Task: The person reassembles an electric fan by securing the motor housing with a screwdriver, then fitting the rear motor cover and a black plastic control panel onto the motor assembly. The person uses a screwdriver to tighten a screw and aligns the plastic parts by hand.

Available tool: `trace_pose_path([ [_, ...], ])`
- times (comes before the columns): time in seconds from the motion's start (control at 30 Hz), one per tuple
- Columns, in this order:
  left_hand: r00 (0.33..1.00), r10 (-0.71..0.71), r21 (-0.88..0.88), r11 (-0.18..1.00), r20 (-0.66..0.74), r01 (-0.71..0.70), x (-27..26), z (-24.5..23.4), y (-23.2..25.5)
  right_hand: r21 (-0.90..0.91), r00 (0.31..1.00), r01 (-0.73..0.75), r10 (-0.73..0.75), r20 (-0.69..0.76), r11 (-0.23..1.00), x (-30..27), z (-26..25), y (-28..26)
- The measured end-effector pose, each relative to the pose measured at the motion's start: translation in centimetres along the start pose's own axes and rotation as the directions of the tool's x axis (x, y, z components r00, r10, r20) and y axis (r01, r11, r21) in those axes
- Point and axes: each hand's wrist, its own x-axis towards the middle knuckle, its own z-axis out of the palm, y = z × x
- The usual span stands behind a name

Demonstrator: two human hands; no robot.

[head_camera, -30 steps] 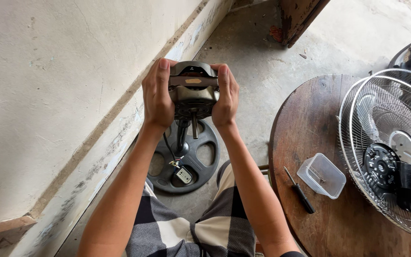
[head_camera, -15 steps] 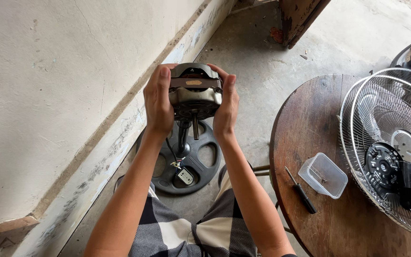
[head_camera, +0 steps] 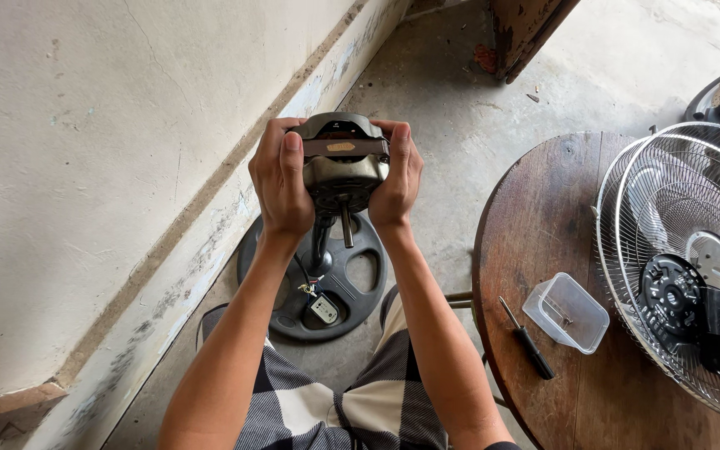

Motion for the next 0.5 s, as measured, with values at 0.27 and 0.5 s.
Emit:
trace_pose_path([
  [0.27, 0.996, -0.080, 0.016, 0.997, 0.049, 0.079, 0.0, -0.2, 0.9, 0.008, 0.999, 0.022, -0.023, 0.029, 1.000, -0.1, 0.1, -0.2],
  [0.5, 0.960, -0.270, 0.018, 0.963, 0.074, 0.269, -1.8, -0.4, 2.5, -0.024, 0.994, -0.086, 0.087, 0.072, 0.996, -1.3, -0.6, -0.8],
])
